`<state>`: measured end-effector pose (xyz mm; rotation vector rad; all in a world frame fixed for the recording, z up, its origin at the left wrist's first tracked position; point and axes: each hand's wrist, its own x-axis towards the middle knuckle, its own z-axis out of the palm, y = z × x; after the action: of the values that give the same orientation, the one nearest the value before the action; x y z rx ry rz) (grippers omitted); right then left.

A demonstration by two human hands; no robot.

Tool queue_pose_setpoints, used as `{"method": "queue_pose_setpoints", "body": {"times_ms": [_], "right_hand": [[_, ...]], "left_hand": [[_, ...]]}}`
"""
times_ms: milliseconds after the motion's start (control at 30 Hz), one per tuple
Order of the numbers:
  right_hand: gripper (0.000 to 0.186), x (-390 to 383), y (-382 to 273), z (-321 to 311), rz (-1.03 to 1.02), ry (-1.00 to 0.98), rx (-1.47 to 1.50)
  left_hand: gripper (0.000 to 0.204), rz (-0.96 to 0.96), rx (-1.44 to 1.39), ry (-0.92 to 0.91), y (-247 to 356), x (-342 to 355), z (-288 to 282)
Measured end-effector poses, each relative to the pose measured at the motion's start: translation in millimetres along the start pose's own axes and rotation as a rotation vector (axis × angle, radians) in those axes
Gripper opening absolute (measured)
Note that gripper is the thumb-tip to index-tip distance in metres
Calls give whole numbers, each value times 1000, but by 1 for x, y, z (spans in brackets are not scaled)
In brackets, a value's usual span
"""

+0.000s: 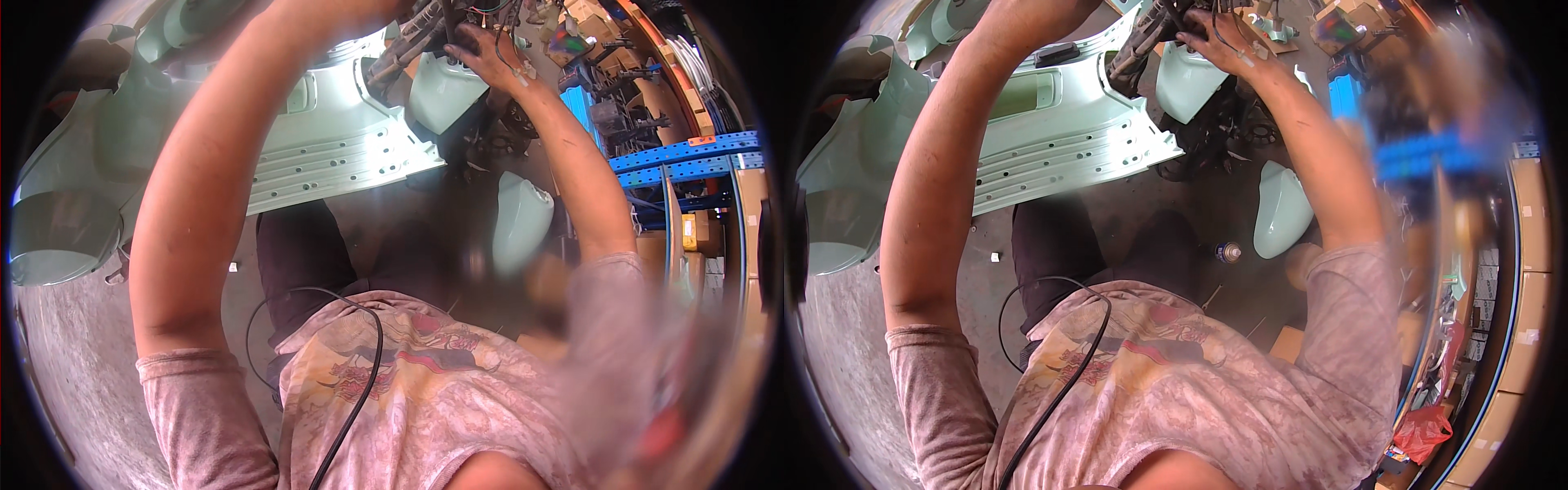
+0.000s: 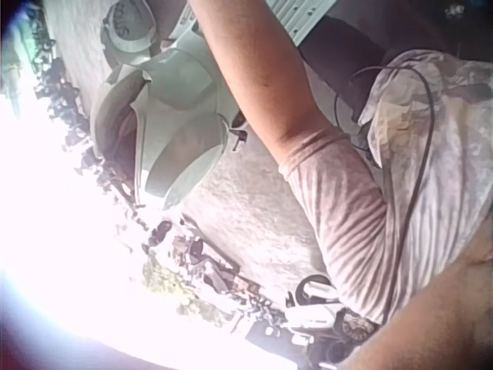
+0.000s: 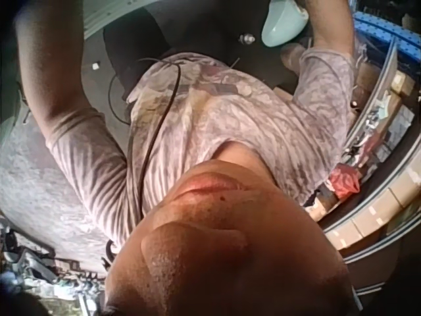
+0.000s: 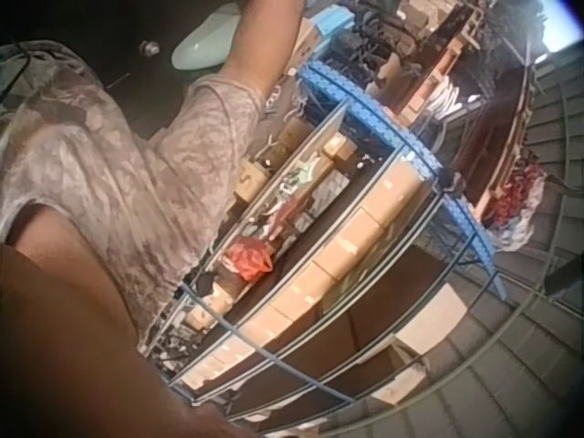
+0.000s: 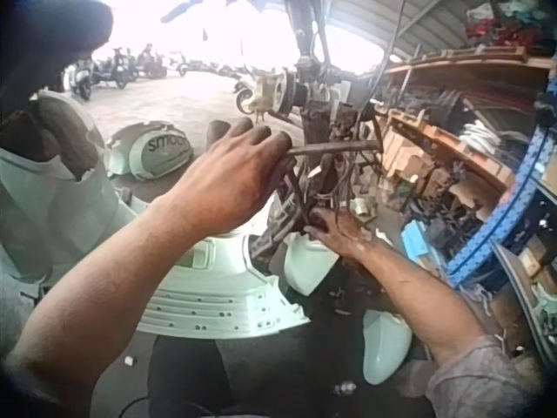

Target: The person works on the internal components and wiring of a scooter, using a wrench to loosen fasteners and handling a plastic body panel to fit a rubber grommet before positioning the panel on the frame.

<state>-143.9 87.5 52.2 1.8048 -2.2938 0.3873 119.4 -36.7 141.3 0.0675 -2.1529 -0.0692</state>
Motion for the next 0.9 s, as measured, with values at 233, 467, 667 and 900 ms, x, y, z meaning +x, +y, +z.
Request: {"method": "queue_pose_setpoints", "body": {"times_ms": [233, 467, 667, 900], "right_hand": [[56, -2, -18, -14, -79, -45, -93], [44, -5, -8, -9, -298, 51, -233], [35, -4, -20, -19, -355, 35, -285], [39, -4, -11, -14, -318, -3, -286]], "left_hand": [[17, -18, 95, 131, 1, 5, 13], [18, -149, 135, 99, 24, 9, 11], [18, -256, 141, 21, 37, 10, 7], [16, -243, -63, 32, 13, 12, 12]]}}
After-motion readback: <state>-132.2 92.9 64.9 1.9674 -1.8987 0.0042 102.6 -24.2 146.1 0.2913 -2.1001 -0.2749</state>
